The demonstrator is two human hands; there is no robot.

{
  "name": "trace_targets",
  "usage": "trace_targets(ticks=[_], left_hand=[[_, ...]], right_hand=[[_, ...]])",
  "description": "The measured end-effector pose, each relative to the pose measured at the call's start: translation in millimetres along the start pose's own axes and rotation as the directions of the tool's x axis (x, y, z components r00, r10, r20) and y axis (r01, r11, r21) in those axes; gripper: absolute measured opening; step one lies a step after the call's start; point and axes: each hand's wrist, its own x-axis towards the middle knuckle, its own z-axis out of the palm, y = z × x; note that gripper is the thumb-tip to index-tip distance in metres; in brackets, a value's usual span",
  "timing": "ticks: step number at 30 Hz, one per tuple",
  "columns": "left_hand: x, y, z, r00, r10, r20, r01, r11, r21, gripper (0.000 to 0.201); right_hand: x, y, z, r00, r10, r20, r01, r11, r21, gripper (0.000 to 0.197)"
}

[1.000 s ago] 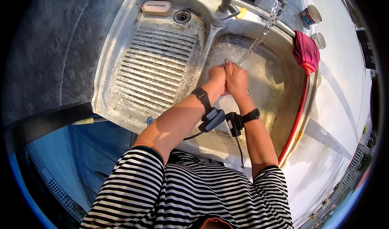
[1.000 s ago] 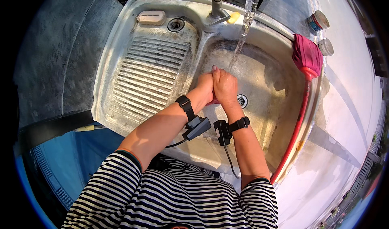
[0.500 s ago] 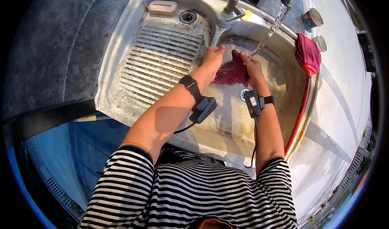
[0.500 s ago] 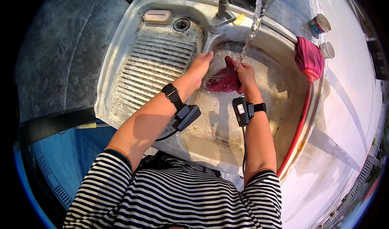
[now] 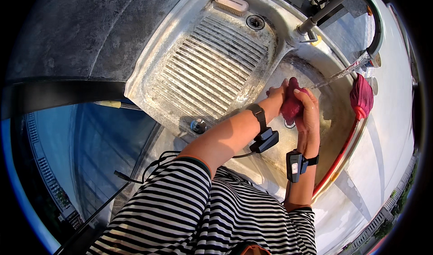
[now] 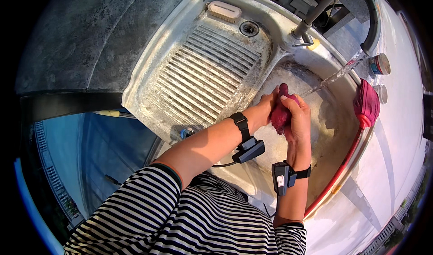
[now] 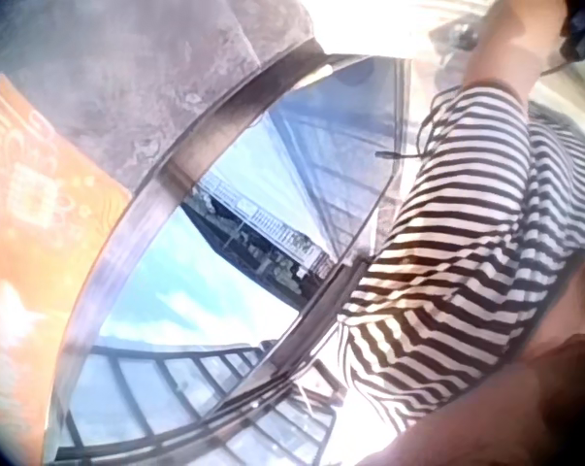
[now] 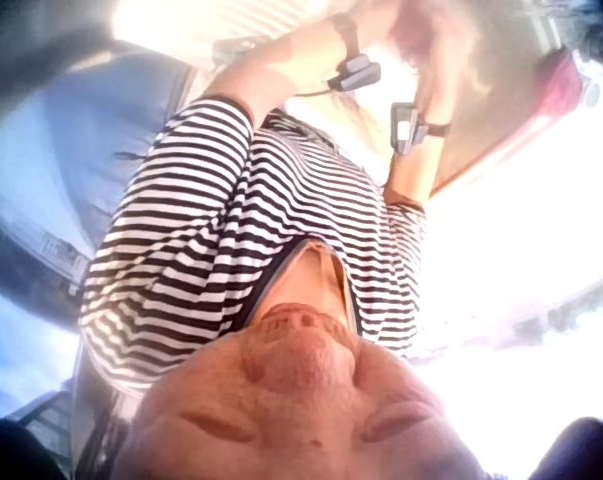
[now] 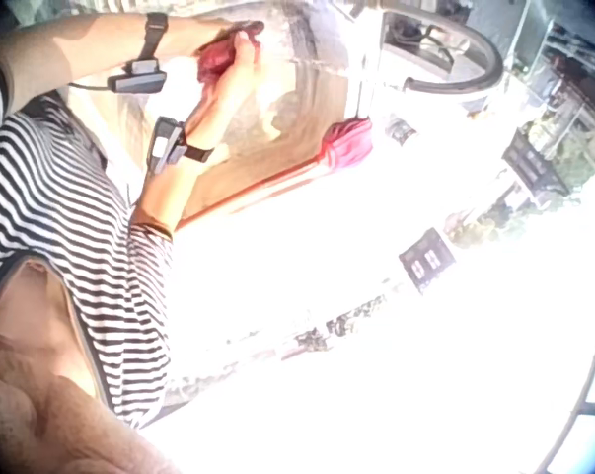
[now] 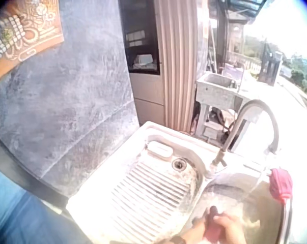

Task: The person washes a pink cloth in a double-basin sink using running water and soap, wrings the cloth out by hand, and then wipes a red squeegee tool with the damp cloth.

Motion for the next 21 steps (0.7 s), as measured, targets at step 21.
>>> trace_targets(ticks=[21], left_hand=[[-94.3,62.7,-189.4,0.632,0.441,0.637,-0.412,-0.505,0.758,0.092]], right_hand=[[16.7,127.7,81.7,0.719,-0.283,0.635,0.662,-0.004,-0.75,0.064]])
